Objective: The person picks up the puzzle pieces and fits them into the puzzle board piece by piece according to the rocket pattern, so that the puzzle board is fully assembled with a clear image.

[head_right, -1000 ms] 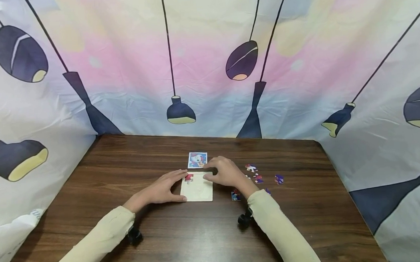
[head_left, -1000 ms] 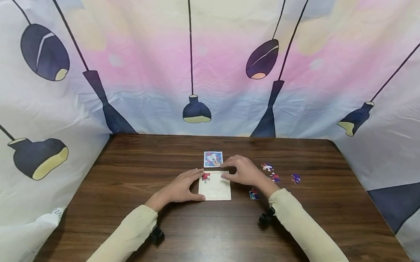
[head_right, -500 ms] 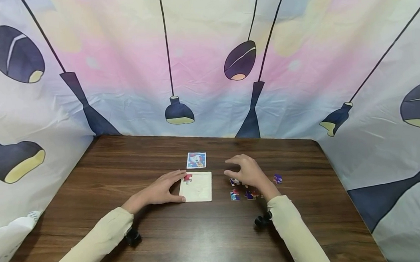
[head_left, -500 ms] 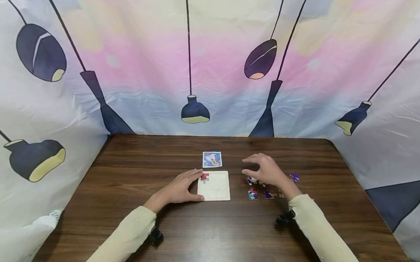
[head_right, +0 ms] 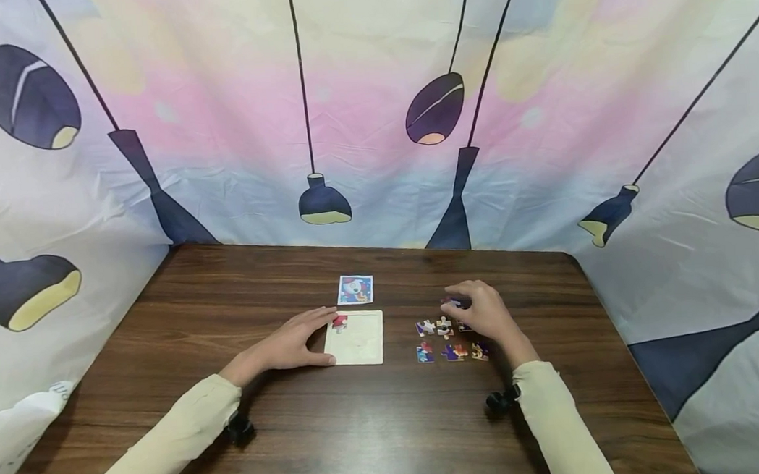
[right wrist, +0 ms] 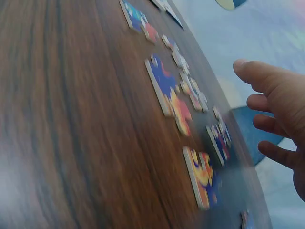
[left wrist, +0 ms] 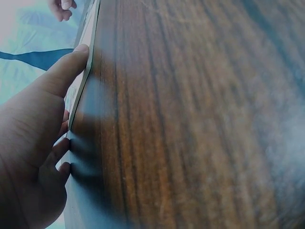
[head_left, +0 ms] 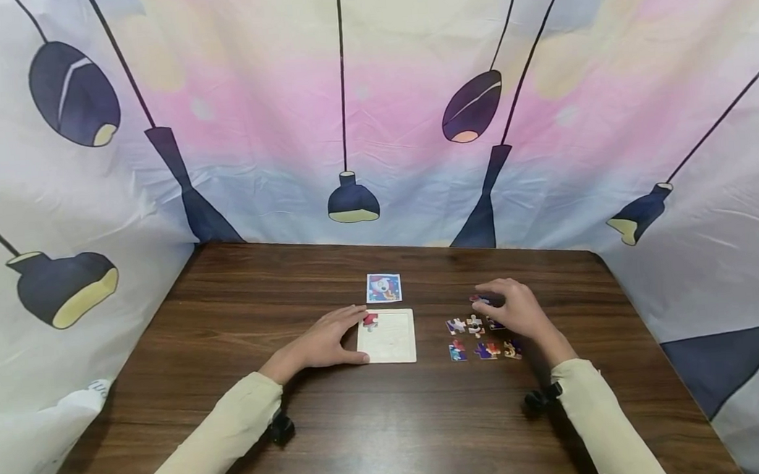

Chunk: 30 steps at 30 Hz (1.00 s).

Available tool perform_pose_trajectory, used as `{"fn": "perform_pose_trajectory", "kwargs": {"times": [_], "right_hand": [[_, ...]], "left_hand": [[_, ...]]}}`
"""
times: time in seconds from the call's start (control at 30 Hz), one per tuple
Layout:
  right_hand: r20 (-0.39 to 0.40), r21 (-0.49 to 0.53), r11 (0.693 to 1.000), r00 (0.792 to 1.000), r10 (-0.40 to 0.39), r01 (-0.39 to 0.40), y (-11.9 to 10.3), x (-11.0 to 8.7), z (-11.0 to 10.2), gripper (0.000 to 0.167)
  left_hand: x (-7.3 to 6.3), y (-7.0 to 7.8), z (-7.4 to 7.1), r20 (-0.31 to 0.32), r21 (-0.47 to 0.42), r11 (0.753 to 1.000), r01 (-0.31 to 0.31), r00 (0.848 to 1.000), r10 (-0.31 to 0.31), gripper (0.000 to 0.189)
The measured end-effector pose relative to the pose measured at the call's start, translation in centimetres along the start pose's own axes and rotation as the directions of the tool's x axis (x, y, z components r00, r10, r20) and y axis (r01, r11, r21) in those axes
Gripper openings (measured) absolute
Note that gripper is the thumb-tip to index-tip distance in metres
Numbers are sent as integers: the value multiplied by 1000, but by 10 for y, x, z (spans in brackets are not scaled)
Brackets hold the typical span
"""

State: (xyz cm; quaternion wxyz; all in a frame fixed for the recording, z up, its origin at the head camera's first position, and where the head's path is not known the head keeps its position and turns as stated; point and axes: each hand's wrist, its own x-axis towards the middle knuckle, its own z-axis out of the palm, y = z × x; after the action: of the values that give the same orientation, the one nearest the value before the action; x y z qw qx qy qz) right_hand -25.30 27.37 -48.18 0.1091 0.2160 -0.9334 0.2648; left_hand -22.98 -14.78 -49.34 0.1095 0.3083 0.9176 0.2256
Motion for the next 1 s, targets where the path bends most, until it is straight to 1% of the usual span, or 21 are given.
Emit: {"fn": "perform_pose_trajectory", "kwargs": {"times": [0.13,0.37,0.67,1.0], "right_hand": [[-8,-8,999,999,32,-32,8,-3,-3,43],[-18,-18,999,999,47,-47,20,-5,-4,40],[44,-35,996,995,87,-86,28,-4,-1,40],[92,-55,996,993,72,-67,34,1,0,37]], "left_hand": [[0,0,1,-5,2,1000,-2,1000,2,95],[-1,0,0,3,-4,1000,5,1000,-5,95],[0,0,0,12,-13,1000,12,1000,-12,95],[1,0,0,12,-11,1000,15,1000,-15,97]]}}
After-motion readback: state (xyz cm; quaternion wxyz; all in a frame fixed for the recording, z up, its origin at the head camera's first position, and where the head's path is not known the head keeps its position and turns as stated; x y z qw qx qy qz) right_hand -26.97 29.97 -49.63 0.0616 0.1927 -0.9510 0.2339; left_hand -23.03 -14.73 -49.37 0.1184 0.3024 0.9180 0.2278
